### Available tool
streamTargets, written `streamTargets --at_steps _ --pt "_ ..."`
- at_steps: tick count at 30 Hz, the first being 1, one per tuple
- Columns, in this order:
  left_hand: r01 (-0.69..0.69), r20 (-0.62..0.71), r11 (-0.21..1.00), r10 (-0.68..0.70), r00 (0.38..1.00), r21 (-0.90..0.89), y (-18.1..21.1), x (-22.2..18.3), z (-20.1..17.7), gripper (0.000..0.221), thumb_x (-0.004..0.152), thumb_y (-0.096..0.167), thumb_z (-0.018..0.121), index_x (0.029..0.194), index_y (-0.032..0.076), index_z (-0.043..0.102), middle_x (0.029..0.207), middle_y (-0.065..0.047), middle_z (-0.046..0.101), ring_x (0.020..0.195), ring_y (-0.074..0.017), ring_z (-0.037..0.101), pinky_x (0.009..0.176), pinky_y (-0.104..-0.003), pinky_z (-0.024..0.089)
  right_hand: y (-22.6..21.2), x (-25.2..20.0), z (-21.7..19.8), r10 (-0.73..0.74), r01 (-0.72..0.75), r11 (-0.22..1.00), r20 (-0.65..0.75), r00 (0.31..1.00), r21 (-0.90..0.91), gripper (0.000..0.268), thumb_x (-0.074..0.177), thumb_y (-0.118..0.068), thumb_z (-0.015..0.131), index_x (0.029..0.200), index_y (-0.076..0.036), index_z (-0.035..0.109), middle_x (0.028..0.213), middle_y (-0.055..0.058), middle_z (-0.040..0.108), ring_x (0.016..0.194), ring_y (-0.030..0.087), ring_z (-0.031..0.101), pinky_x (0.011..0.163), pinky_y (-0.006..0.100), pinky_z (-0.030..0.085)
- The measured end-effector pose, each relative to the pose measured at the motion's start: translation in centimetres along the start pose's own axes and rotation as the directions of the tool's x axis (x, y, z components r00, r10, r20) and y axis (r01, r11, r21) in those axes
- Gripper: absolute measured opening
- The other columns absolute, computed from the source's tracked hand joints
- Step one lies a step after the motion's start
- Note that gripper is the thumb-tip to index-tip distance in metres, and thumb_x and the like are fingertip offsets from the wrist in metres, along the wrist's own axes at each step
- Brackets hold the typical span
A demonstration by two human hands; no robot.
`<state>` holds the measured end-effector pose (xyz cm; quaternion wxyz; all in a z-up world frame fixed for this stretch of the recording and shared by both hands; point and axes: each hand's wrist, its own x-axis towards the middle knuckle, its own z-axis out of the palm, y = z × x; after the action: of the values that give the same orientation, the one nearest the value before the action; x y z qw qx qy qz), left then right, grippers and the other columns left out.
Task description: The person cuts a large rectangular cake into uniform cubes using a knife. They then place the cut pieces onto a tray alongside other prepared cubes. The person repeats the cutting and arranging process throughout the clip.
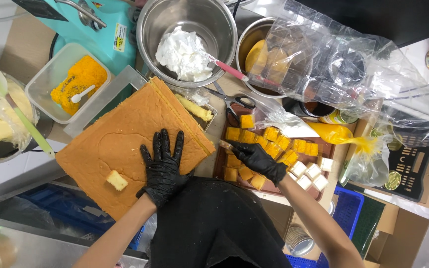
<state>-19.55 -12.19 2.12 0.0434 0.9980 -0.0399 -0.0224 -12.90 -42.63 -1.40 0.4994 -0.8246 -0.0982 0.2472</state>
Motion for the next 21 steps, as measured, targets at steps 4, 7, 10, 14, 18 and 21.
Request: streamTargets --at_steps 4,7,10,14,18,21 --pt "-0.010 -0.021 0.998 0.008 1.000 -0.056 0.2 0.2 -0.4 0.096 0.086 0.033 0.062 0.167 0.027 0.011 0.173 -0.021 0.006 0.160 -0.0423 -0.002 0.117 -0.077 -0.003 -0.1 -2.6 -0.7 0.011 -0.011 1.000 0.003 1.000 0.016 0.037 0.094 -0.012 0.067 0.131 -0.015 0.072 0.111 0.020 0.078 0.102 0.034 0.073 0.079 0.042 0.059" --pt "0.044 -0.014 0.998 -0.044 0.999 -0.033 0.8 0.2 -1.0 0.084 0.096 0.021 0.058 0.166 0.030 0.013 0.174 -0.017 0.008 0.160 -0.0409 0.000 0.119 -0.076 -0.001 2.4 -4.2 -1.1 0.023 -0.023 1.000 0.008 1.000 0.020 0.036 0.095 -0.013 0.066 0.131 -0.016 0.072 0.110 0.023 0.077 0.105 0.038 0.071 0.077 0.045 0.060" --pt "0.017 -0.091 1.000 -0.018 0.996 -0.011 0.7 0.3 -1.0 0.086 0.096 0.011 0.058 0.166 0.029 0.012 0.173 -0.020 0.008 0.159 -0.0423 0.002 0.116 -0.080 0.003 4.1 -5.1 -1.6 0.035 -0.035 0.999 0.045 0.998 -0.002 0.036 0.095 -0.015 0.069 0.131 -0.013 0.072 0.115 0.021 0.077 0.101 0.032 0.075 0.082 0.043 0.060" --pt "-0.007 -0.155 1.000 0.009 0.988 0.009 0.7 0.4 -0.3 0.081 0.097 0.021 0.060 0.166 0.027 0.018 0.171 -0.021 0.014 0.158 -0.0424 0.008 0.116 -0.079 0.007 5.5 -6.7 -1.9 0.076 -0.078 0.997 0.072 0.995 0.028 0.036 0.093 -0.010 0.067 0.129 -0.008 0.073 0.113 0.023 0.077 0.102 0.035 0.075 0.084 0.046 0.060" --pt "0.014 -0.278 0.994 0.018 0.960 0.111 1.2 1.0 -1.3 0.076 0.097 0.052 0.059 0.165 0.031 0.030 0.170 -0.019 0.026 0.156 -0.0404 0.021 0.118 -0.073 0.015 4.8 -7.9 -1.4 0.163 -0.172 0.969 0.063 0.985 0.179 0.032 0.096 -0.011 0.064 0.126 -0.009 0.075 0.111 0.017 0.080 0.099 0.021 0.071 0.085 0.041 0.060" --pt "-0.242 -0.061 0.965 0.249 0.967 0.097 -0.8 5.3 -2.8 0.102 0.078 0.088 0.045 0.165 0.040 0.022 0.163 -0.010 0.037 0.152 -0.0424 0.029 0.107 -0.077 0.033 4.1 -8.5 -0.3 0.228 -0.225 0.938 0.017 0.973 0.264 0.033 0.097 -0.012 0.064 0.128 -0.011 0.075 0.093 0.015 0.082 0.085 0.016 0.070 0.076 0.034 0.060"
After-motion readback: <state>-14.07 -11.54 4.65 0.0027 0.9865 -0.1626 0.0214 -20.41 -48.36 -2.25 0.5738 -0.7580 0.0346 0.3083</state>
